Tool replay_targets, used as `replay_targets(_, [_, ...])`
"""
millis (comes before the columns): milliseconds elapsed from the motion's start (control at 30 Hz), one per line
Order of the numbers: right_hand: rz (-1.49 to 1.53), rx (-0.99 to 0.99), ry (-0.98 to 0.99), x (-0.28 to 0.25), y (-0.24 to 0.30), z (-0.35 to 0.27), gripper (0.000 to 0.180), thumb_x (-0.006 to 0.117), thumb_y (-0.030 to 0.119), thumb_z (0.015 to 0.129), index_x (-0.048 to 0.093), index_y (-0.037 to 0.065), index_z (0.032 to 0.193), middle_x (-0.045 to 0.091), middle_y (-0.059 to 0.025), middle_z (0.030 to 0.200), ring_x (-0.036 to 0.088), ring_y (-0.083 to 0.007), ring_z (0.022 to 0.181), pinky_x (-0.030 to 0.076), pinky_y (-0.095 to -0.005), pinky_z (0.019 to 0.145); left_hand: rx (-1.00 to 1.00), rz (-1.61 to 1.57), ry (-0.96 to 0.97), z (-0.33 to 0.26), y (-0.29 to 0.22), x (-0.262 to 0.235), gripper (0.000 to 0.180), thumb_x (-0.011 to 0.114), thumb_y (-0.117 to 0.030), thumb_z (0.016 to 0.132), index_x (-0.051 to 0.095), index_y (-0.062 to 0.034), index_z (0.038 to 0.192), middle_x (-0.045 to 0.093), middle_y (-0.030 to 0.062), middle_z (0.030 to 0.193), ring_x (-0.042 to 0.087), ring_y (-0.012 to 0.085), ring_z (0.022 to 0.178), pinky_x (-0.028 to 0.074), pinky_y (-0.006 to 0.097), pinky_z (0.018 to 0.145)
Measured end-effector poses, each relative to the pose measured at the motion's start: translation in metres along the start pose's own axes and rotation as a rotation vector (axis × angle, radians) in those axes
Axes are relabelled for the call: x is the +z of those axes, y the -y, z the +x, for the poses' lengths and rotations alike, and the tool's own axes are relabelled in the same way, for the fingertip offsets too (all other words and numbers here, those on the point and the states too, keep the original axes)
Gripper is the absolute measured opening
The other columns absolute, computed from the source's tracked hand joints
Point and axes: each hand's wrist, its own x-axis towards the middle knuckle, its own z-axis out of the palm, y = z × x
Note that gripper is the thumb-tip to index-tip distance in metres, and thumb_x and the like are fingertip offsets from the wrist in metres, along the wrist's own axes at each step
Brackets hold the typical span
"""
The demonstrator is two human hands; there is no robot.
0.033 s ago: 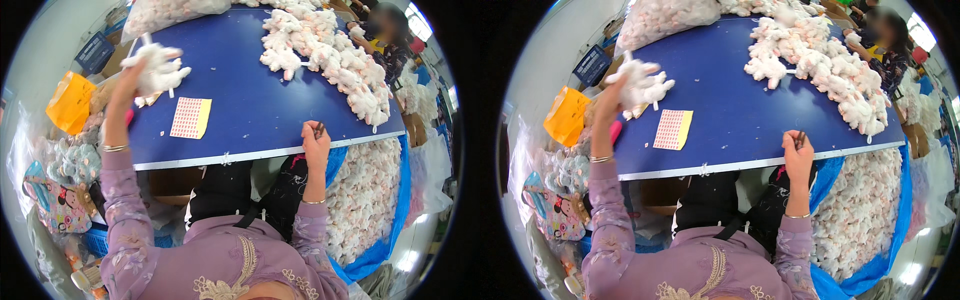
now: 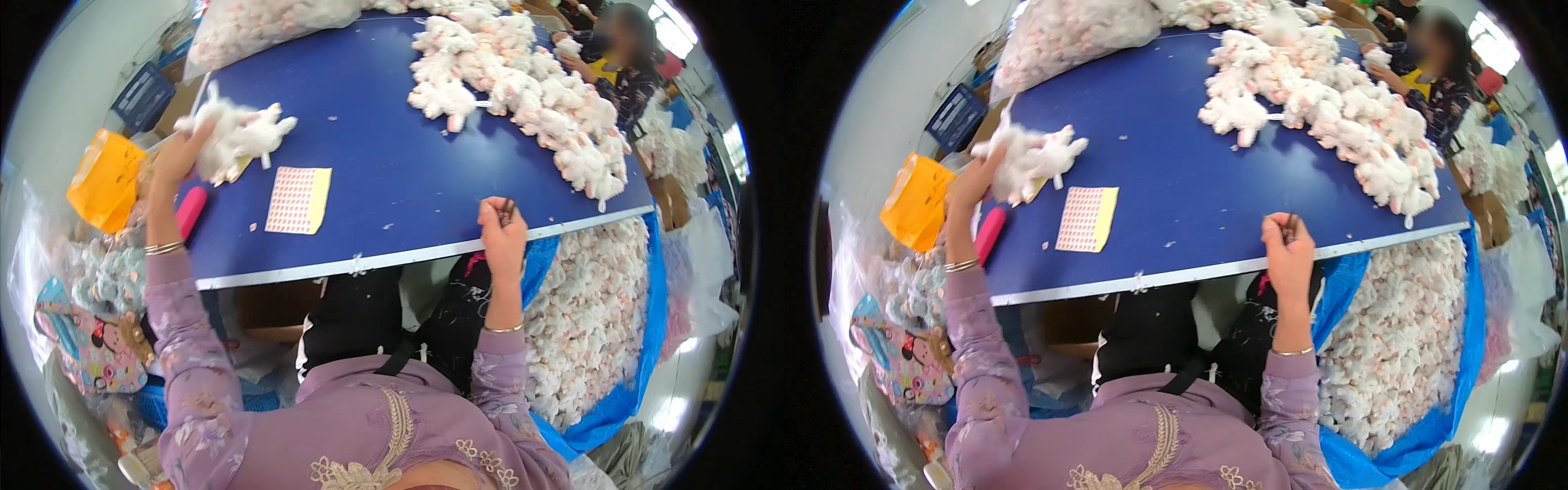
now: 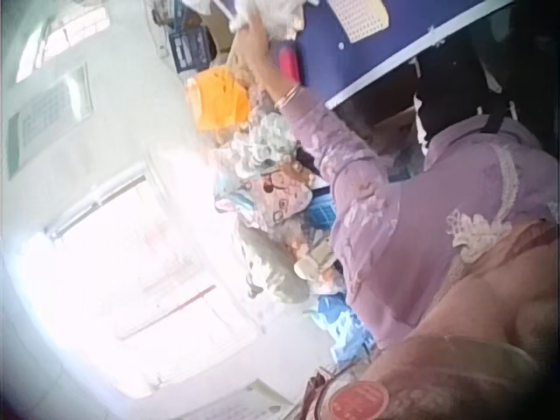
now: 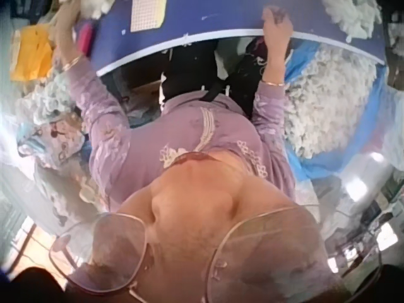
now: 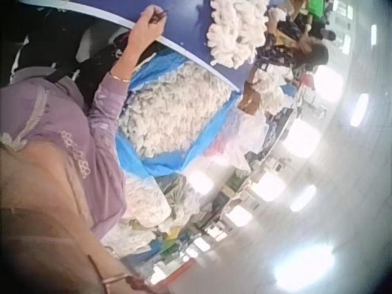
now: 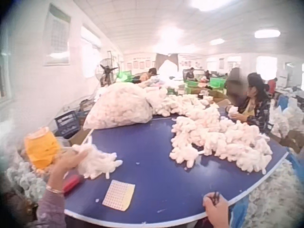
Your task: The person uses shears to trim loose threads and fluff from small white plush toys at a blue worktable. They handle each toy one at a time, rotate it to access different sides, and place the finished items on the table.
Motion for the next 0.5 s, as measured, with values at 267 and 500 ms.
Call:
replay_targets(267, [0.021, -0.035, 0.048, 0.001, 0.001, 0.002, 0.007, 0.061, 0.008, 0.09, 0.061, 0.001, 0.091, 0.057, 0.0019, 0.074, 0.05, -0.0049, 0.066, 0.04, -0.0201, 0.06, 0.335, 0.335, -0.539, 0.035, 0.069, 0.025, 0.055, 0.068, -0.035, 0.082, 0.056, 0.0051, 0.118, 0.059, 0.0221, 0.118, 0.055, 0.0317, 0.113, 0.041, 0.04, 0.099])
replay_targets(500, [-0.152, 0.066, 0.168, 0.002, 0.013, 0.036, 0.023, 0.063, 0.022, 0.088, 0.06, 0.0, 0.08, 0.057, -0.0018, 0.066, 0.049, -0.0069, 0.062, 0.04, -0.0236, 0.058, 0.638, -0.263, -0.358, -0.041, -0.108, 0.125, 0.036, 0.067, -0.013, 0.083, 0.06, -0.0022, 0.116, 0.059, 0.016, 0.12, 0.053, 0.0293, 0.117, 0.04, 0.038, 0.101])
